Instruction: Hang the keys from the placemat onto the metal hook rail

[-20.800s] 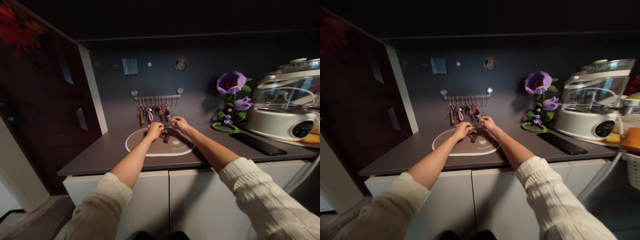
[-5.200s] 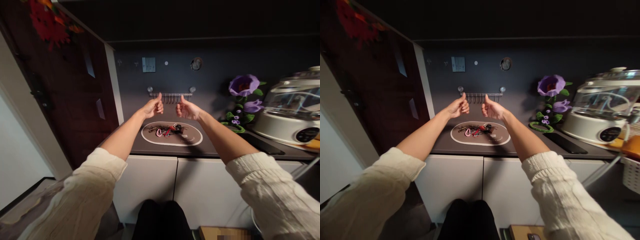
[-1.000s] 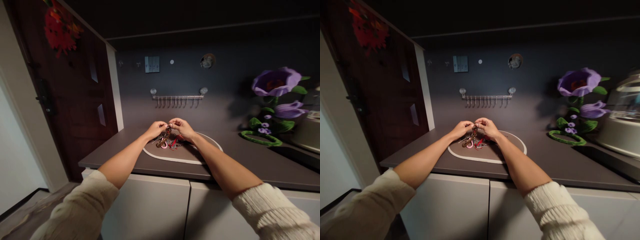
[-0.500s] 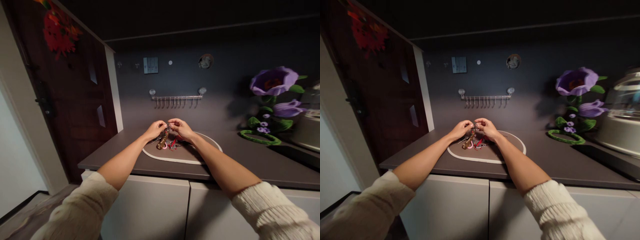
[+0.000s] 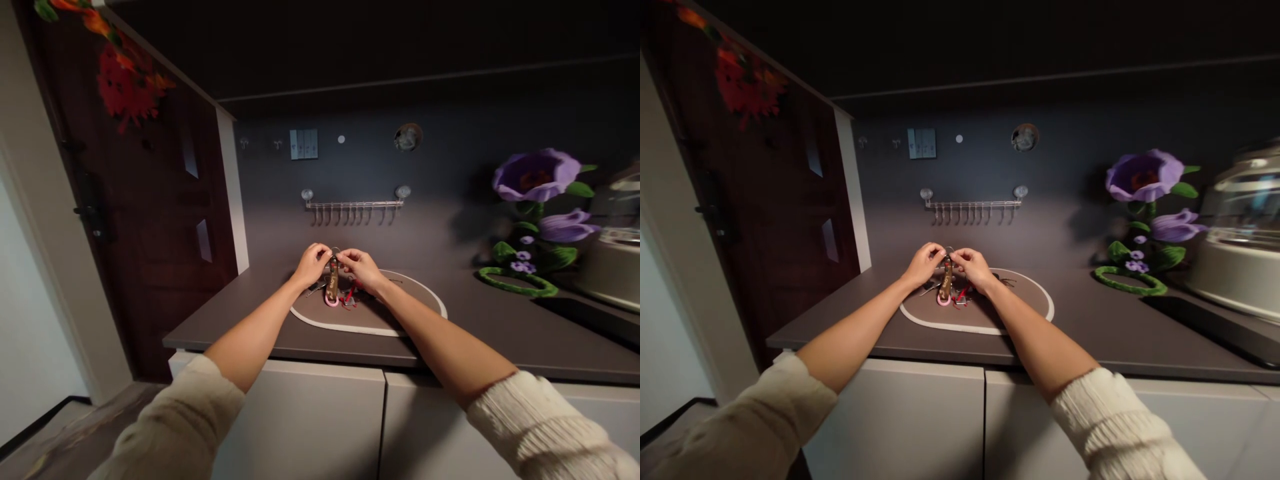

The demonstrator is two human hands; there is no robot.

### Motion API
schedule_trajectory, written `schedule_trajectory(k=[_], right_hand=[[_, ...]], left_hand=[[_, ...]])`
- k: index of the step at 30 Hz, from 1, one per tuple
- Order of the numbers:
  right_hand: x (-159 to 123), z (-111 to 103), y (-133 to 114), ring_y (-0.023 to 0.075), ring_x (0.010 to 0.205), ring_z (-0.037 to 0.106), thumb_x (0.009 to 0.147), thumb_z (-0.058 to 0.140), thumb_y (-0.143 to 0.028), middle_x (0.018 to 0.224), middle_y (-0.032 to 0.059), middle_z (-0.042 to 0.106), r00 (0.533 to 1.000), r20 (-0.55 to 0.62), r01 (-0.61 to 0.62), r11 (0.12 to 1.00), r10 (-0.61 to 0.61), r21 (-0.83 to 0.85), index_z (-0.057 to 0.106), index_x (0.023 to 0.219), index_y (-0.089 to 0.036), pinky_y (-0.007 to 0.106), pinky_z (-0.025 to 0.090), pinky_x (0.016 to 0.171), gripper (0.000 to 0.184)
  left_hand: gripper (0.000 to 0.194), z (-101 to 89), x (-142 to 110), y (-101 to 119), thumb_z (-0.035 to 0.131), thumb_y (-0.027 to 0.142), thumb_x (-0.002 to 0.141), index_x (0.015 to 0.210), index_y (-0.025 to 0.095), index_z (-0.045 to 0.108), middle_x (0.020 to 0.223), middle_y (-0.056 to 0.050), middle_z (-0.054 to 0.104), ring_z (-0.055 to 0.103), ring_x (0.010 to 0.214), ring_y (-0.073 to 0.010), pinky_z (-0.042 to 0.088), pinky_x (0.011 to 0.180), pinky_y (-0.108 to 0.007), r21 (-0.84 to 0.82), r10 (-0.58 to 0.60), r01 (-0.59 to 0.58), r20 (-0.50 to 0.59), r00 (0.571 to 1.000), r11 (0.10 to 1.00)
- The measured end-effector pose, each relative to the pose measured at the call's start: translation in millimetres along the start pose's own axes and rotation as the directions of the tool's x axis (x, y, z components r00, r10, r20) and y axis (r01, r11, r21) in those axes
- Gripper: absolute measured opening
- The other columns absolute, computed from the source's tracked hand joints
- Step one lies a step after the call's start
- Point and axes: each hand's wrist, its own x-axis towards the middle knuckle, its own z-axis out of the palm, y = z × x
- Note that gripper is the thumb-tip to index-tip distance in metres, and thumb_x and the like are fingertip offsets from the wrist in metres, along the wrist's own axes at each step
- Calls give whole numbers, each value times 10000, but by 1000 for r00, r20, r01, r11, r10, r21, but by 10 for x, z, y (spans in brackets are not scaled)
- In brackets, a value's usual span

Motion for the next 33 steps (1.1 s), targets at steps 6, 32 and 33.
schedule_trajectory(k=[6, 32, 33], right_hand=[[39, 21, -33, 102, 639, 503, 562, 676, -445, 667, -4, 595, 995, -52, 82, 994, -86, -79, 608, 695, -143, 253, 395, 654, 337], [1215, 607, -304, 62, 413, 469, 752, 542, -180, 456, -22, 535, 918, -379, -118, 993, 117, 21, 569, 687, -136, 154, 378, 421, 83], [1240, 618, -291, 64, 412, 471, 751, 544, -177, 452, -20, 536, 915, -385, -122, 992, 122, 27, 571, 677, -137, 155, 378, 418, 89]], left_hand=[[163, 3, -12, -30, 435, 249, 827, 765, 161, 557, 800, -27, 553, 501, 753, -122, 400, 710, -240, 73, 53, -51, -31, 998, 996], [229, -148, 67, -314, 356, 222, 846, 849, 150, 574, 897, -129, 633, 572, 831, -202, 385, 711, -290, 39, -500, 575, -447, 742, 817], [228, -148, 70, -314, 359, 221, 845, 850, 150, 575, 901, -129, 633, 572, 834, -201, 385, 712, -290, 38, -502, 576, -446, 741, 817]])
